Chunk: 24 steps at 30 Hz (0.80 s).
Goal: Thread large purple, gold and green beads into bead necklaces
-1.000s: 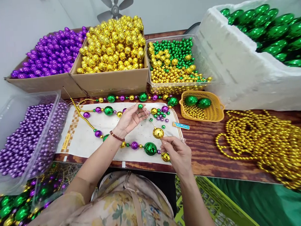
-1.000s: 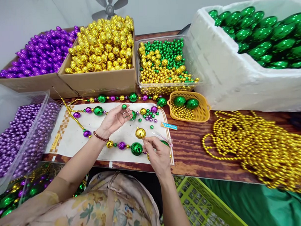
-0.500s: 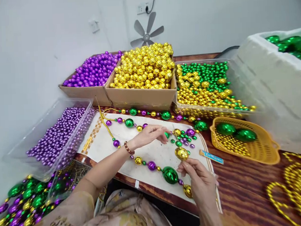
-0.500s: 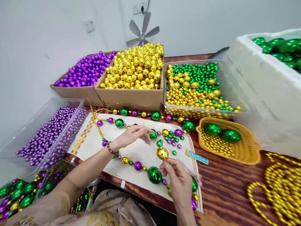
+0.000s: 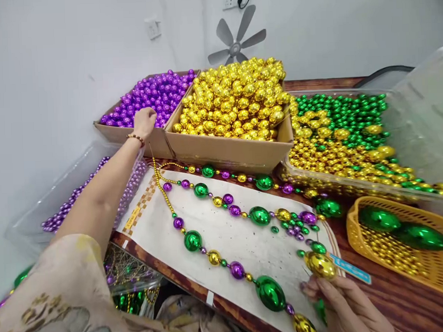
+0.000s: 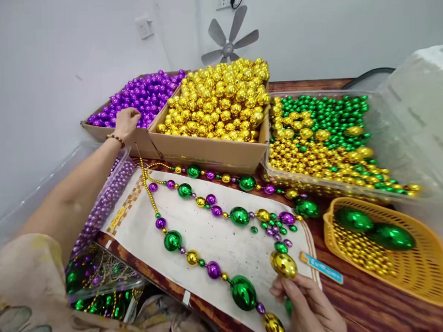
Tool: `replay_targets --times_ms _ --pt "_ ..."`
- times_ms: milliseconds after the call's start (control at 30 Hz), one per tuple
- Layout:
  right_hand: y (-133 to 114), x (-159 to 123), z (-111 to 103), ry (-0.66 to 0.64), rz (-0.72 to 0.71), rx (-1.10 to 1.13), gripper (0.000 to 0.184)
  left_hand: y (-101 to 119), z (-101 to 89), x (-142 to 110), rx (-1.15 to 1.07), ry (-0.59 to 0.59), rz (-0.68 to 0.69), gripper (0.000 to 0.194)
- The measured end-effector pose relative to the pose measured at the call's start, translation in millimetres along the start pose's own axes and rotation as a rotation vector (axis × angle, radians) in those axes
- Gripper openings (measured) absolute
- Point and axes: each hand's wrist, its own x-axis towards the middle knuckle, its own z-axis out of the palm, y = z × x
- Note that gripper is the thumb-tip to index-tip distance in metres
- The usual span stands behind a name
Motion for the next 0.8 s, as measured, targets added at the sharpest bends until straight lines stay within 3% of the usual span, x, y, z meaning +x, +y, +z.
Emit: replay_targets --times_ms 33,100,167,233,333,400,500,567,667,800 --pt "-1.5 -0.9 0.2 0.019 -0.004 -0.010 0.037 -0.2 5.5 9.0 0.000 -0.013 0.005 0.007" --pt "-5.1 -3.5 1.7 0.049 -0.010 -0.038 0.036 7.5 17.6 12.4 -0.055 0.093 0.050 0.006" --pt "-8.0 -5.9 4.4 0.069 -0.020 -0.059 0.035 21.1 28.7 -6.5 -0.122 0.281 0.163 0.013" --pt "-8.4 -6.7 7.5 0.070 -0.027 -0.077 0.032 32.9 36.7 -46.1 -0.145 0.323 0.307 0.022" --pt "-4.4 -4.0 11.8 0.052 -0.034 -0.046 0.028 32.8 39.9 -123.5 -0.010 -0.025 0.414 0.028" --pt "-1.1 -1.0 14.4 0.025 -0.036 0.007 0.028 19.1 36.1 -168.6 0.214 -0.278 0.360 0.022" --pt "0.7 1.7 17.9 -0.025 -0.042 0.058 0.026 -10.6 27.8 -208.6 0.504 -0.489 0.243 0.019" --pt "-0.3 1.3 19.1 -0.038 -0.061 0.075 0.023 -27.8 24.9 -219.0 0.583 -0.570 0.212 0.024" --pt "-2.1 -2.3 18.1 -0.033 -0.078 0.092 0.022 -41.5 24.8 -223.3 0.534 -0.623 0.210 0.018" --pt "-0.2 -9.5 13.7 -0.050 -0.101 0.087 0.018 -30.9 21.0 -226.9 0.143 -0.535 0.059 0.017"
